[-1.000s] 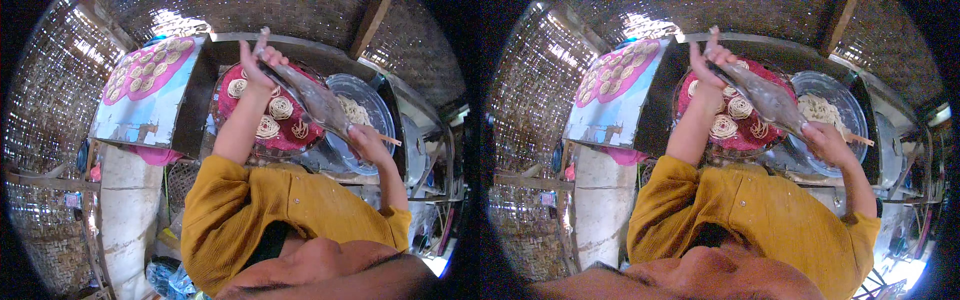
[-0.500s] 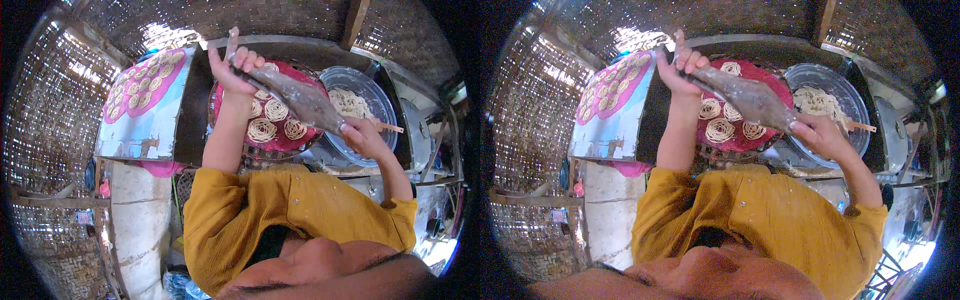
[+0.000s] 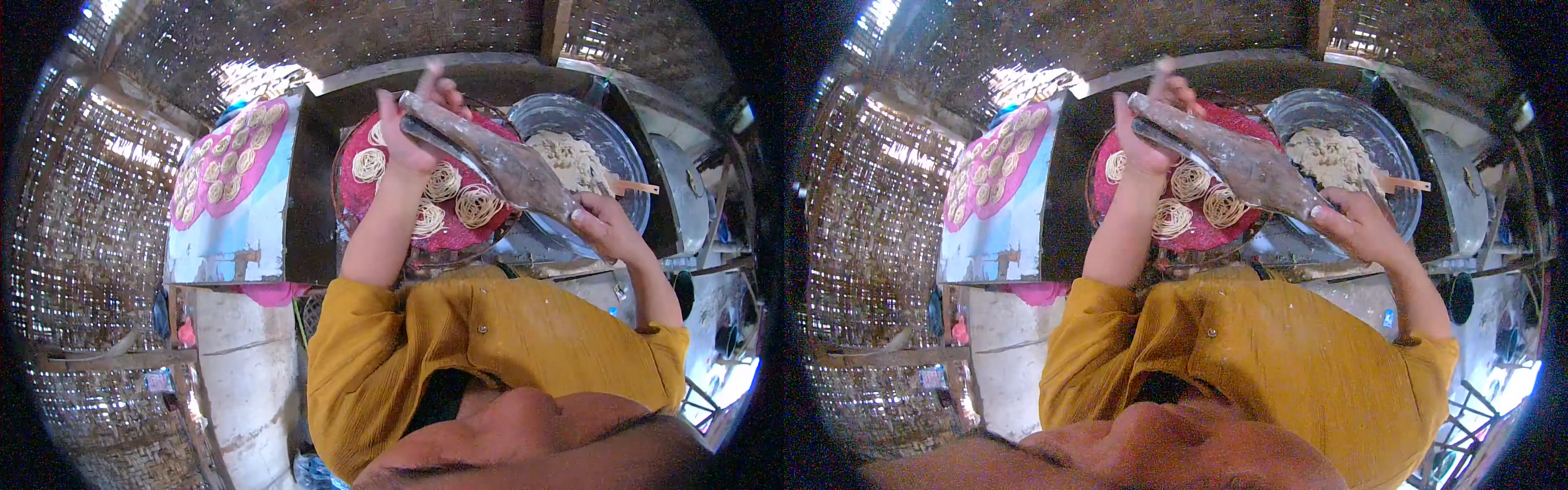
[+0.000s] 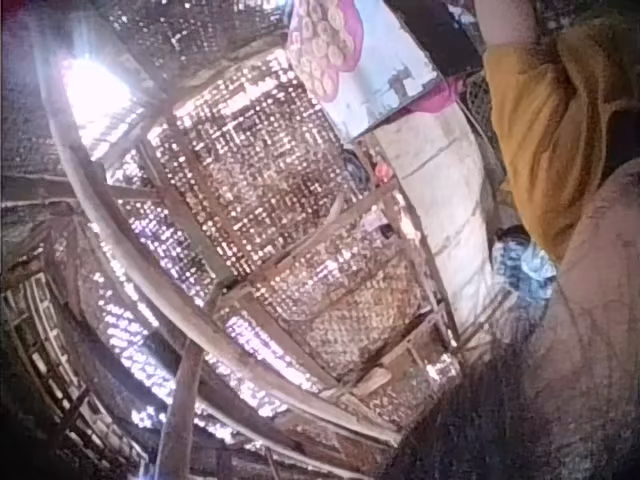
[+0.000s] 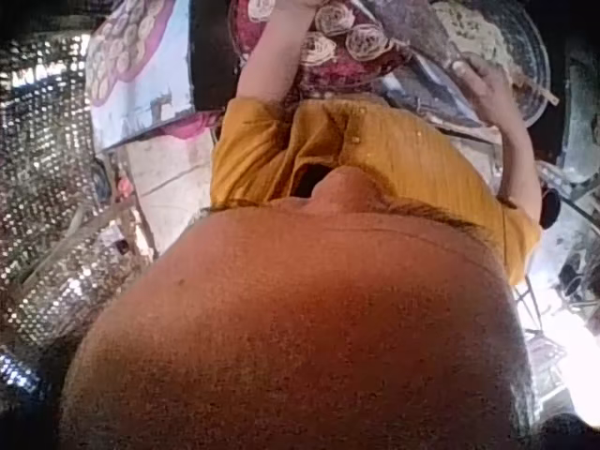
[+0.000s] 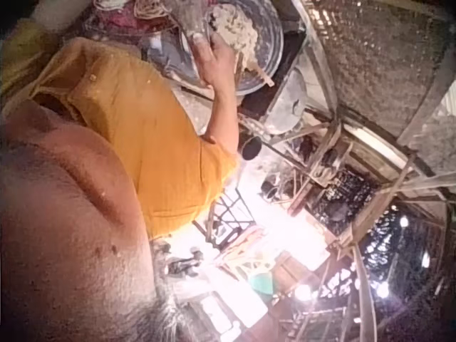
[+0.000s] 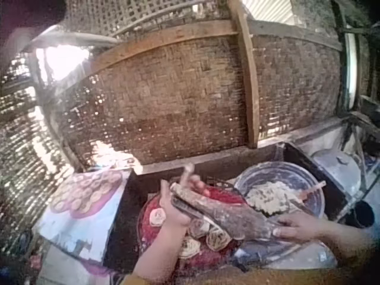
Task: The person extrudes dough from a wooden press tool into circular patterns on a cloth-covered tray. They periodically refill the tool with dough from a bowl using a spoon.
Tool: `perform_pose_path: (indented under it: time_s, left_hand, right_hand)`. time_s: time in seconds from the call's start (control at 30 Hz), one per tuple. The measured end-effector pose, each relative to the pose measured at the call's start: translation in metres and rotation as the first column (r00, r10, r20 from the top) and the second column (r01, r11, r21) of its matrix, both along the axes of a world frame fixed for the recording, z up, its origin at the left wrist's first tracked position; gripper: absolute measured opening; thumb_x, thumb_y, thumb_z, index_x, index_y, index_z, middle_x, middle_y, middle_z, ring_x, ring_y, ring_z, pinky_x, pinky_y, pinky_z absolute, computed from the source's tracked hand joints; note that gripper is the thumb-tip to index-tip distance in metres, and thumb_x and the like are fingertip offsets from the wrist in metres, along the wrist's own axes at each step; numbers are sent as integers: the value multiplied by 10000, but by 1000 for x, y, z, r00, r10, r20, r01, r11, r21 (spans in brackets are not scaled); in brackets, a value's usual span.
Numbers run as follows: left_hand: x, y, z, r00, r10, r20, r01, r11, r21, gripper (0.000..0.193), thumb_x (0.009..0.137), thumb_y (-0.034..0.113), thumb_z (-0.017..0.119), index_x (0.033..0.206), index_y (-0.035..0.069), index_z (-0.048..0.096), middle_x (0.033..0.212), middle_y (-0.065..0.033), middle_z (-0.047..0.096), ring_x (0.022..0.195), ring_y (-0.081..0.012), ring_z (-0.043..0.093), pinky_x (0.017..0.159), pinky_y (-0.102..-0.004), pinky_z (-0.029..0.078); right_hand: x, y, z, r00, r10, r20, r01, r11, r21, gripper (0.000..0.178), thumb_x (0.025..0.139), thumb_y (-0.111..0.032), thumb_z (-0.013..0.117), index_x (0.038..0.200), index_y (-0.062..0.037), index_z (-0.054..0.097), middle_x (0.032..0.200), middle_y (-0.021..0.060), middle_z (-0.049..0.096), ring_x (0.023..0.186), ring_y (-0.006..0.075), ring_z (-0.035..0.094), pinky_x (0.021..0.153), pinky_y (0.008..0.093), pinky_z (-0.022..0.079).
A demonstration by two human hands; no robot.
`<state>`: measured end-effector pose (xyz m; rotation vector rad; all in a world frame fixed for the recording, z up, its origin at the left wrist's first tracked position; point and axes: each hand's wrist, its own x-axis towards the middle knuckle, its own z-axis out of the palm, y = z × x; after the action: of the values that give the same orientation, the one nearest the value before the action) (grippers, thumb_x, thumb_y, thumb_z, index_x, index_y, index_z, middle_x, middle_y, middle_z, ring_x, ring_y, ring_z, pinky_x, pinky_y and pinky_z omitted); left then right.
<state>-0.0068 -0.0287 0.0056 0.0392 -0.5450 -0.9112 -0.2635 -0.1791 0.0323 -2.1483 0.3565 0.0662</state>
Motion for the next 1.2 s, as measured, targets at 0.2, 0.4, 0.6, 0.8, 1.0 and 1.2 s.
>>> perform_pose_path:
  time_s: [0.2, 0.4, 0.6, 0.8, 1.0, 1.2]
  left_hand:
    - [-34, -22, -77, 662, -274, 698, -507, 522, 686, 391, 864, 325, 329, 1147, 75, 429, 1119, -88, 495, 1016, -237, 445, 923, -335, 301]
    - [-45, -18, -60, 749, -382, 541, -361, 449, 817, 369, 875, 267, 327, 1129, 25, 439, 1118, -87, 503, 1028, -211, 444, 919, -331, 300]
    - [-14, -14, -121, 420, -397, 816, -568, 587, 577, 426, 869, 331, 333, 1075, -14, 473, 1042, -89, 544, 940, -224, 489, 879, -326, 326]
    - [-38, 22, -79, -444, -536, 718, -843, 521, -132, 445, 819, 400, 391, 1092, 66, 501, 1185, -109, 414, 1013, -312, 419, 873, -427, 305]
    - [-46, 47, -55, -580, -597, 554, -812, 479, -333, 570, 749, 464, 465, 1167, 77, 430, 1320, -81, 251, 1129, -338, 300, 894, -514, 232]
    - [-47, 35, -20, -535, -326, 779, -845, 184, -503, 658, 631, 357, 627, 1165, 43, 406, 1253, -145, 342, 1123, -288, 352, 876, -479, 290]
  right_hand:
    - [0, 0, -10, 996, -46, 72, 40, 996, 76, 350, 786, -350, 481, 823, -7, 544, 646, 59, 528, 613, 122, 475, 565, 281, 385]
    - [4, -6, -17, 996, -72, 57, 70, 996, 50, 354, 786, -347, 479, 838, -2, 540, 667, 56, 523, 609, 121, 457, 556, 285, 378]
    - [7, -13, -27, 981, -142, 130, 131, 987, 92, 340, 806, -333, 455, 815, 0, 522, 652, 32, 489, 593, 107, 428, 534, 270, 360]
    - [5, -18, -25, 968, -218, 121, 200, 969, 144, 341, 814, -339, 444, 780, -5, 506, 627, 13, 471, 594, 100, 419, 527, 256, 344]
    - [9, -17, -23, 956, -217, 197, 194, 972, 130, 364, 808, -358, 446, 796, 0, 511, 636, 17, 478, 608, 105, 427, 549, 259, 357]
    - [42, 23, -14, 969, -93, 227, 74, 993, 89, 381, 816, -344, 443, 948, 4, 524, 757, 103, 554, 706, 168, 509, 646, 299, 408]
